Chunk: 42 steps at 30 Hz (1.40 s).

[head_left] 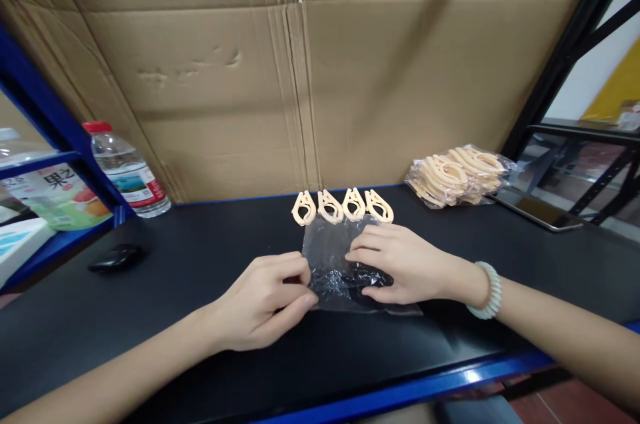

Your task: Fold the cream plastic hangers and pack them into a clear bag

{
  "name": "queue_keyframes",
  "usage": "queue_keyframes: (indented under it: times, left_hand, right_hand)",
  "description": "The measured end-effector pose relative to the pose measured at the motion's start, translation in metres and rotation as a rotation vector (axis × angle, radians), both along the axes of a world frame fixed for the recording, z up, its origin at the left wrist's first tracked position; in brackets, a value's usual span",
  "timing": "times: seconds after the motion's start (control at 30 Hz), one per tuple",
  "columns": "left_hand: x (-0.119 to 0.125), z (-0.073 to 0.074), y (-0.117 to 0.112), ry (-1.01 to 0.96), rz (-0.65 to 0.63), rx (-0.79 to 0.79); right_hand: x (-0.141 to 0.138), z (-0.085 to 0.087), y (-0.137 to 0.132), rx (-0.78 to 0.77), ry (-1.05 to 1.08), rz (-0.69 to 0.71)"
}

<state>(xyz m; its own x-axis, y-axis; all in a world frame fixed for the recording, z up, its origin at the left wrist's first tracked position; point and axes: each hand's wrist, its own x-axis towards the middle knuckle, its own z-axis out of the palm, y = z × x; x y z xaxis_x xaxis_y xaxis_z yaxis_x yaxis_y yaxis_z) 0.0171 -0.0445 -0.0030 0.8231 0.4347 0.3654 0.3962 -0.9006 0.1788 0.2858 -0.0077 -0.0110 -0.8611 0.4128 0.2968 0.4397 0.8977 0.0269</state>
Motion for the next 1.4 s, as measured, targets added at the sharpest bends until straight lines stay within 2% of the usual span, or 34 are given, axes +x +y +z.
queue_keyframes:
  times: [0.1, 0.33, 0.53, 0.7, 0.83, 0.97, 1.1, 1.2, 1.3, 1.4]
  left_hand:
    - [0.004, -0.001, -0.004, -0.037, 0.054, -0.105]
    - [0.007, -0.005, -0.006, -0.096, 0.066, -0.273]
    - [0.01, -0.018, -0.004, -0.25, 0.253, -0.419]
    - [0.012, -0.033, -0.002, -0.285, 0.353, -0.26]
    - [0.014, -0.04, -0.003, -0.202, 0.394, -0.062]
    - [0.016, -0.039, -0.004, -0.141, 0.396, 0.163]
    - [0.016, -0.038, -0.003, -0.147, 0.35, 0.176]
    - [0.014, -0.04, -0.002, -0.145, 0.29, 0.168]
    - [0.013, -0.04, -0.004, -0.138, 0.245, 0.186]
    - [0.013, -0.04, -0.005, -0.135, 0.23, 0.228]
  right_hand:
    - [-0.002, -0.001, -0.004, 0.076, -0.037, -0.004]
    - [-0.006, 0.0, -0.011, 0.264, -0.088, 0.001]
    - [-0.008, 0.0, -0.014, 0.43, -0.171, 0.028]
    - [-0.011, -0.004, -0.015, 0.547, -0.131, 0.069]
    - [-0.012, -0.003, -0.016, 0.59, -0.13, 0.086]
    - [-0.012, -0.003, -0.015, 0.553, -0.108, 0.09]
    - [-0.012, -0.004, -0.015, 0.369, -0.045, 0.078]
    - [-0.009, -0.003, -0.01, 0.222, 0.084, 0.057]
    - [0.001, 0.0, 0.009, 0.128, 0.283, 0.009]
    - [0.018, 0.003, 0.044, 0.141, 0.34, -0.125]
